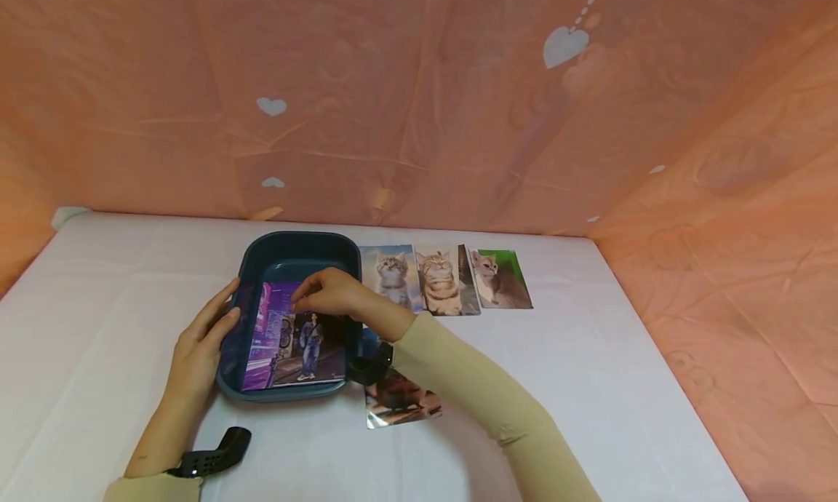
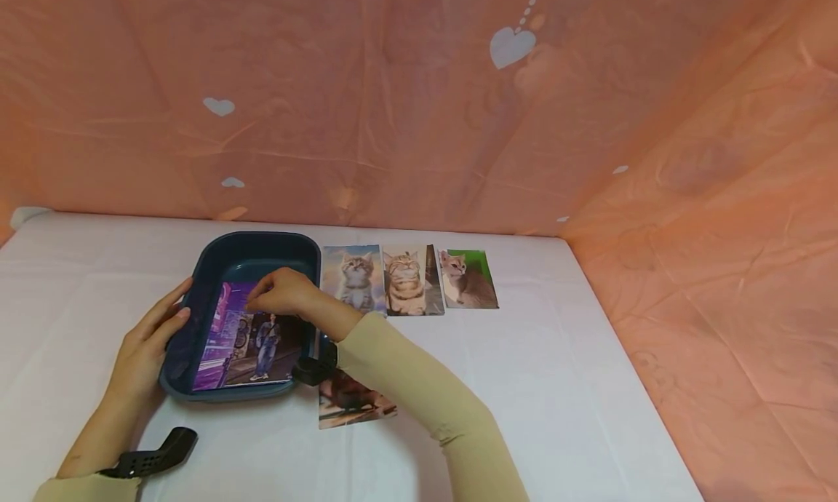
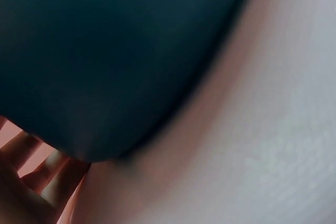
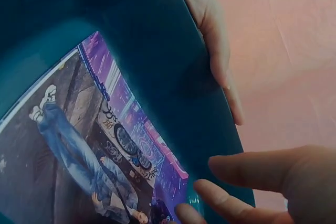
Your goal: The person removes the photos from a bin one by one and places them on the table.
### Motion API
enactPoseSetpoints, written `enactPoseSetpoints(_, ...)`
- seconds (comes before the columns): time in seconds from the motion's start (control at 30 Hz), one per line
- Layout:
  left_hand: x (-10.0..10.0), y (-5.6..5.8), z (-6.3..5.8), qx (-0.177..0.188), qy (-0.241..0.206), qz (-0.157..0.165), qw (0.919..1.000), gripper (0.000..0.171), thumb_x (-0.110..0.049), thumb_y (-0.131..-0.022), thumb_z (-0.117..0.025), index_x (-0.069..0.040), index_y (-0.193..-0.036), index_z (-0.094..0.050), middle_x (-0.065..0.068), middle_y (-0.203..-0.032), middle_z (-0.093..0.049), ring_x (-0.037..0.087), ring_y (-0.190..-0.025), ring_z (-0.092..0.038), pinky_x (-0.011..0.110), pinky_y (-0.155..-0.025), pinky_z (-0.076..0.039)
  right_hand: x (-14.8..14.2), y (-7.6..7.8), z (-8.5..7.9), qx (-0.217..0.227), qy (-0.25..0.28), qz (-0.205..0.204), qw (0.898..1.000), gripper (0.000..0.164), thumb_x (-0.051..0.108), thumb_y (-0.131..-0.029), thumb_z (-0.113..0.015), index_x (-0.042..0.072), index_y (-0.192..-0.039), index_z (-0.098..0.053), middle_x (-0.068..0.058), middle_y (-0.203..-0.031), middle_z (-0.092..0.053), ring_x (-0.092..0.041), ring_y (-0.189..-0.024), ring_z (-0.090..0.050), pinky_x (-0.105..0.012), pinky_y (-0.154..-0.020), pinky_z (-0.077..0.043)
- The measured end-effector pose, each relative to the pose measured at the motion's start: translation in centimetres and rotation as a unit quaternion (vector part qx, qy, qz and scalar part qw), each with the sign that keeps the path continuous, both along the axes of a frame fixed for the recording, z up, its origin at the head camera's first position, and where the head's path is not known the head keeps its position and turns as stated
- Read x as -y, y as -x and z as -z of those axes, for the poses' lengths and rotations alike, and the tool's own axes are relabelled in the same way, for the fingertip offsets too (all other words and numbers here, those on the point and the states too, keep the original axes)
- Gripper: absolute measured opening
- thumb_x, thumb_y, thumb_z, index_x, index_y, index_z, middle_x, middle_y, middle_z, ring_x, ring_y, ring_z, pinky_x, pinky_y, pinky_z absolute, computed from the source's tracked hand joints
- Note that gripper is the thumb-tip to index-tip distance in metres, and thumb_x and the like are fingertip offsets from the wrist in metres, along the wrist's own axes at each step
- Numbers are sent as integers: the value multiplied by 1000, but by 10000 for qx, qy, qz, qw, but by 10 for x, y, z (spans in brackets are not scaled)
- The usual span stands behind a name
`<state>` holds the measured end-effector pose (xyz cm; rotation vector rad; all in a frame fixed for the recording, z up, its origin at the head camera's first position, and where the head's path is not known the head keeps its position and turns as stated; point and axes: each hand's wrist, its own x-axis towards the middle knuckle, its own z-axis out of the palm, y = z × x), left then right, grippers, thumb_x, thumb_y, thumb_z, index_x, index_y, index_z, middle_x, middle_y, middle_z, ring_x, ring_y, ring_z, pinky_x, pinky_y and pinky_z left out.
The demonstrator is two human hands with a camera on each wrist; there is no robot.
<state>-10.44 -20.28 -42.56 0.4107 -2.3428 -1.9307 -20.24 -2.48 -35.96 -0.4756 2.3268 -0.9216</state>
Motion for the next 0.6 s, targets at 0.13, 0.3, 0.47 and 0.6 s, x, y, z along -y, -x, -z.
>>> enactPoseSetpoints(0.13, 0, 0, -1, -32, -15, 1, 10000, 48, -44, -101, -40, -38, -148, -34, 4, -157, -28, 27, -142, -24, 52, -114, -19, 2, 1, 1, 95, -3, 2, 10000, 21, 21, -87, -69, 12, -106, -73, -1, -104, -69, -11, -78, -59, -20, -66, -42)
enactPoseSetpoints(0.3, -1, -1, -1, -33, -44, -6, 10000, 48, -43, -101, -41, -37, -148, -34, 3, -157, -29, 25, -141, -26, 49, -114, -20, 5, 3, 5, 39, -140, -20, 9999, 24, 20, -85, -70, 10, -106, -73, -2, -104, -69, -10, -76, -57, -18, -63, -41)
enactPoseSetpoints(0.47, -1, -1, -2, -49, -36, 2, 10000, 48, -43, -101, -41, -37, -148, -34, 3, -157, -29, 26, -141, -25, 51, -114, -20, 7, 4, 9, -77, -329, -37, 9994, 23, 21, -83, -72, 9, -103, -74, -1, -105, -68, -5, -75, -51, -16, -62, -40)
enactPoseSetpoints(0.6, -1, -1, -3, -57, 9, 6, 10000, 48, -44, -101, -40, -37, -148, -34, 5, -157, -29, 27, -141, -26, 52, -114, -20, 9, 6, 11, -85, -364, -40, 9993, 23, 21, -82, -74, 10, -102, -74, 0, -104, -68, -5, -78, -52, -16, -64, -41)
